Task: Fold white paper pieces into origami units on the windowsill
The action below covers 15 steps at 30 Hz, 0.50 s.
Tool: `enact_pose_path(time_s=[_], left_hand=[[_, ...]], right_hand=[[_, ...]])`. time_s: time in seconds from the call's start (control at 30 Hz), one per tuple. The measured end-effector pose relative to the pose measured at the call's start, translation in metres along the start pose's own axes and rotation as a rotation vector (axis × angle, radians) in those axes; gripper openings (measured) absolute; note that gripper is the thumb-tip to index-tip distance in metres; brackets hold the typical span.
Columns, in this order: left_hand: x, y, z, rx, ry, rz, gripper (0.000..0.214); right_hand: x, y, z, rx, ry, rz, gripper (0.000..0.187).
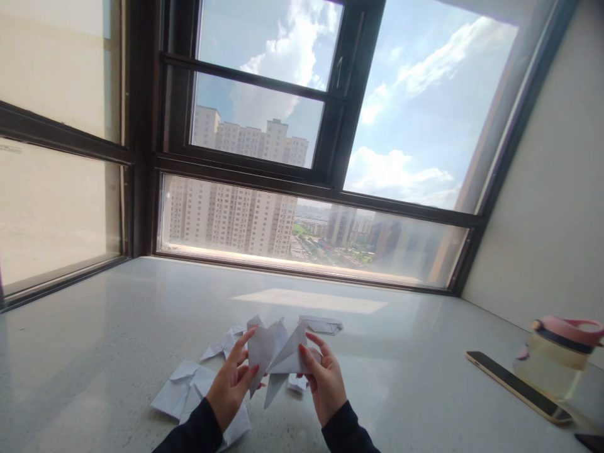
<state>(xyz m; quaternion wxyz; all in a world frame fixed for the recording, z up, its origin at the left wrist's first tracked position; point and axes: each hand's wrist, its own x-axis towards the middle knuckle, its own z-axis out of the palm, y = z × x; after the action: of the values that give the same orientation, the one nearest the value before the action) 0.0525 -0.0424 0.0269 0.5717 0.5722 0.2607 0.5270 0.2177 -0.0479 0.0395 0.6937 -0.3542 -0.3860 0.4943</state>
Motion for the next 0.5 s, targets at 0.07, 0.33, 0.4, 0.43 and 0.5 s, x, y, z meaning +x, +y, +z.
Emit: enact_pose_path(time_s=[0.07, 0.33, 0.4, 0.43, 0.5], left_hand=[[-0.0015, -0.0009, 0.0025, -0.080, -0.040, -0.014, 0.084], [-0.0011, -0.0099, -0.0023, -0.233, -0.031, -0.227, 0.075], [-0.0006, -0.0093, -0.0023, -0.262, -0.033, -0.241, 0.065], [-0.0006, -0.0078, -0.0016, -0.273, -0.045, -0.244, 0.059], [-0.0013, -0.0035, 0.0006, -0.285, -0.080, -0.251, 0.047]], right_hand=[[0.0008, 0.0004, -0.0018, -0.013, 0.023, -0.008, 0.048], [0.0030, 0.0066, -0.0095, -0.363, 0.005, -0.203, 0.025], [0.0013, 0.0058, -0.0081, -0.397, 0.019, -0.224, 0.025], [0.0003, 0.0054, -0.0072, -0.408, 0.022, -0.229, 0.025], [-0.0016, 0.0044, -0.0052, -0.427, 0.028, -0.236, 0.025]])
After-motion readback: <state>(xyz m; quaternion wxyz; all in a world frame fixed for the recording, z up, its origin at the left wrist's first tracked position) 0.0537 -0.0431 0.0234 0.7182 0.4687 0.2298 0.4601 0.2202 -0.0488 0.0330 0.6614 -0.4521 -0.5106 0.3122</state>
